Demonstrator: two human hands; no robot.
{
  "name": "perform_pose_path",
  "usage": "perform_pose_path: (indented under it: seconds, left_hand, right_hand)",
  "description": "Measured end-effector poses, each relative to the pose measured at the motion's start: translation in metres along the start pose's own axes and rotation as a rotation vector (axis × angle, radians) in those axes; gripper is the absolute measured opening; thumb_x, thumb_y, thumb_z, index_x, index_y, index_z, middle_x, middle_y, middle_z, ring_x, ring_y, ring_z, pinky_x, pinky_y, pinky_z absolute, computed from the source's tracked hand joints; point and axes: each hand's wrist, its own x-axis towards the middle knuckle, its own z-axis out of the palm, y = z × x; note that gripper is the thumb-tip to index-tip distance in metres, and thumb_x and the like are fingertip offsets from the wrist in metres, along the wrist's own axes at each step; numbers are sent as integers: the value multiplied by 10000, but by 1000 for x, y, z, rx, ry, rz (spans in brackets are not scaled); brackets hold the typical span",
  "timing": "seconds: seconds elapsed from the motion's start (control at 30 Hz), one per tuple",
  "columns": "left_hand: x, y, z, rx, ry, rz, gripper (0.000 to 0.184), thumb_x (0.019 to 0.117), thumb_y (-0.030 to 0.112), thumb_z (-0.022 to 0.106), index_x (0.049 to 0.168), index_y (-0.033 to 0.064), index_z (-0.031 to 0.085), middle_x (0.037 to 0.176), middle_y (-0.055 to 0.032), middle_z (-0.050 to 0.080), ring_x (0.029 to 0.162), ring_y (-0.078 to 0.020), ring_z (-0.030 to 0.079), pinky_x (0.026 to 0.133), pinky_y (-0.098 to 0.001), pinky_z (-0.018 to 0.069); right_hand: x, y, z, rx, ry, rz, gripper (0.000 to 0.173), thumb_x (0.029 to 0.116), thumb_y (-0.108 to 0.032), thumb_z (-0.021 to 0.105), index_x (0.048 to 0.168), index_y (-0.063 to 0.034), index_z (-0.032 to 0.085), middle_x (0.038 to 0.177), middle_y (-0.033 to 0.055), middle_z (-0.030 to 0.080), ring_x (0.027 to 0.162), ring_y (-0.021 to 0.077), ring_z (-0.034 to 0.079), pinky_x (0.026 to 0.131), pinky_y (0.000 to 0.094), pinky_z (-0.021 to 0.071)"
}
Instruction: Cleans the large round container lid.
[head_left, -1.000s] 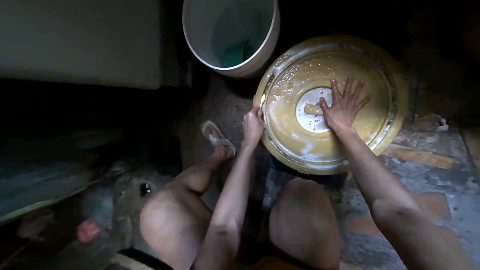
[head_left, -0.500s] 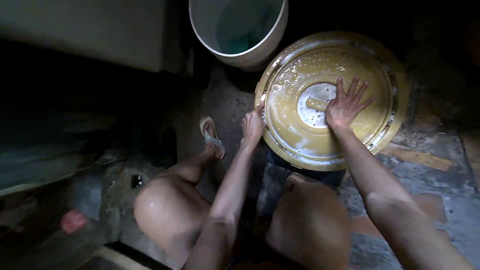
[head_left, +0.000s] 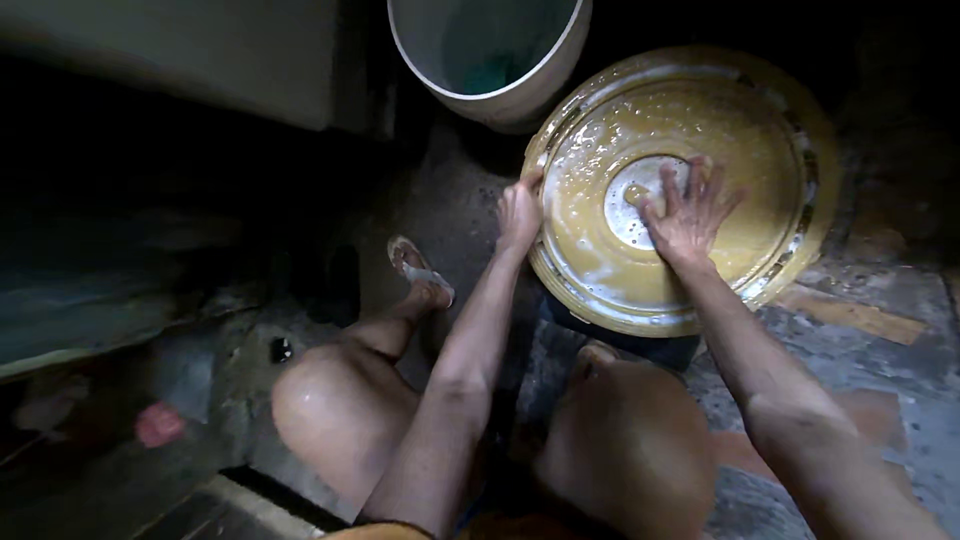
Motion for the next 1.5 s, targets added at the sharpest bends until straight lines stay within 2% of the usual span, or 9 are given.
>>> perform_pose_path:
  seconds: [0.13,0.23,0.33,0.43,0.87,1.03,1.17,1.4,1.5]
  left_hand:
    - [-21,-8,6,-65,-12,24,413,1106,218,444,1510,191,523,1234,-223,695,1108,-430,678,923,-603,535]
    - [-58,-25,1,-33,-13,20,391,1110,271,451,1488,206,525,1176,-264,683,1047,-493,662,834,-650,528]
    - [-5,-3,-1,62,-21,12,403,1080,181,472,1459,251,592,1219,-190,713,1106,-422,685,916,-609,531]
    - [26,12,1,76,-46,48,424,1096,220,441,1503,286,539,1264,-165,704,1137,-398,679,941,-599,524]
    - [-13,-8,0,32,-81,-35,401,1090,189,467,1479,195,564,1261,-193,693,1142,-400,670,958,-591,516]
    - [-84,-32,14,-88,-33,-33,429,1106,316,460,1529,246,472,1180,-257,679,1018,-475,668,821,-634,538]
    - [-36,-5,17,-143,-43,-115,402,1086,174,479,1481,137,548,1331,-212,653,1209,-395,637,1020,-572,495]
    - [-86,-16,16,-46,-60,-94,442,1113,307,437,1548,229,445,1171,-264,681,1033,-484,665,836,-633,533]
    - [-37,1,15,44,-63,-121,417,1097,234,456,1509,226,528,1198,-220,707,1095,-428,684,920,-596,535]
  right_hand:
    - [-4,3,-1,2,-41,-131,748,968,-755,345,1565,-314,435,1709,142,179,1572,449,25,1156,782,-54]
    - [-10,-1,-1,86,11,-167,623,1025,-611,423,1461,-193,576,1655,149,331,1553,487,105,1159,786,-20]
    - [-11,-1,-2,134,51,-182,522,1023,-501,529,1298,-80,668,1386,215,591,1393,505,421,1163,734,165]
    - [-15,-7,0,157,39,-97,523,1019,-480,553,1283,-43,667,1305,265,616,1246,521,531,1080,670,349]
    - [-21,-16,3,163,27,5,541,1041,-477,515,1336,-38,627,1342,291,576,1303,537,481,1101,632,371]
    - [-24,-18,4,156,55,31,551,1043,-482,508,1332,-29,626,1328,314,575,1265,559,498,1085,650,376]
    - [-24,-19,4,144,48,25,539,1041,-464,517,1334,-24,621,1325,312,575,1257,553,504,1074,640,384]
    - [-28,-22,2,145,59,59,528,1036,-465,529,1325,-36,632,1324,303,578,1252,539,513,1067,625,397]
    - [-29,-20,7,148,88,49,526,1033,-469,530,1319,-40,635,1308,296,584,1244,529,516,1067,617,393]
